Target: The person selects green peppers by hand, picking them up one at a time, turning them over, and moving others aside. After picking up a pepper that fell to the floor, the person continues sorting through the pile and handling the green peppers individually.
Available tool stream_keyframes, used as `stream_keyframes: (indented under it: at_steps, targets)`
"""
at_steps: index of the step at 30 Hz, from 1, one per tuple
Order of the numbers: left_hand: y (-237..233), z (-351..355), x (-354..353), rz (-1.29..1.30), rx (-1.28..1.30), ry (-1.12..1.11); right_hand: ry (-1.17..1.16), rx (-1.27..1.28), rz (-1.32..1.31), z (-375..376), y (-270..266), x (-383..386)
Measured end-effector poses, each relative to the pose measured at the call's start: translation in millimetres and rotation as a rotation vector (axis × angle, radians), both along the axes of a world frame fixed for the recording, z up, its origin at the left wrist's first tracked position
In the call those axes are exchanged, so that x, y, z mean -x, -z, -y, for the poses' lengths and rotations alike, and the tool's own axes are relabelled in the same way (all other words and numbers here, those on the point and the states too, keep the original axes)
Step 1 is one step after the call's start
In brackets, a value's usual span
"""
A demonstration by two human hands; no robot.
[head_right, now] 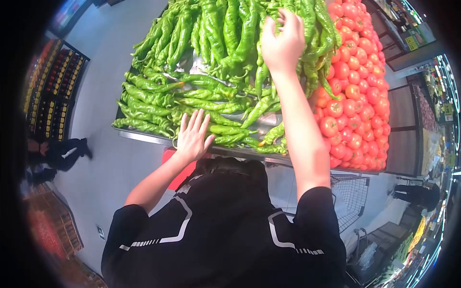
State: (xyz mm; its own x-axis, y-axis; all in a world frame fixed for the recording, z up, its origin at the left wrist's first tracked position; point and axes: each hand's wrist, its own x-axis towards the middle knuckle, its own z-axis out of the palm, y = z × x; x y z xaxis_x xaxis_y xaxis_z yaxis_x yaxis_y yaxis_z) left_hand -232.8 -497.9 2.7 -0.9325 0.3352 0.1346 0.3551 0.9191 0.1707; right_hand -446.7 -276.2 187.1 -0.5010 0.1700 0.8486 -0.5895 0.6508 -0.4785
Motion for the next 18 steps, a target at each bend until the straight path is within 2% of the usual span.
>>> stream_keyframes:
  at_steps: [1,2,4,7,8,10,11,12,14,15,16,18]
  targets:
    - [1,1,0,-0.027,-0.008,0.008,0.120,-0.119,0.353,11,-16,6]
    - [1,2,0,-0.054,-0.013,0.017,0.255,-0.398,0.650,23,-30,8]
    - [1,3,0,-0.046,-0.023,0.018,0.321,-0.779,0.733,38,-11,27]
    - [4,3,-3,-0.050,-0.071,-0.002,0.273,-0.760,0.736,43,5,35]
    - [6,3,-3,-0.083,-0.102,-0.003,0.330,-0.756,0.745,46,-4,24]
    - [7,3,-6,-0.095,-0.147,-0.002,0.214,-0.448,0.531,36,-19,-6]
    - [3,4,-11,-0.154,-0.268,-0.005,-0.029,-0.314,0.331,35,-29,-24]
    - [-4,6,-19,-0.145,-0.281,-0.041,-0.269,-0.164,0.143,35,-36,-44]
    - [-24,13,-35,-0.239,-0.474,-0.081,-0.397,-0.345,0.204,31,-36,-83]
    - [-29,17,-41,-0.279,-0.536,-0.117,-0.497,-0.524,0.274,33,-20,-97]
    - [-27,23,-46,-0.309,-0.559,-0.164,-0.592,-0.700,0.341,37,7,-108]
    - [-23,32,-48,-0.352,-0.585,-0.242,-0.676,-0.886,0.636,51,69,-119]
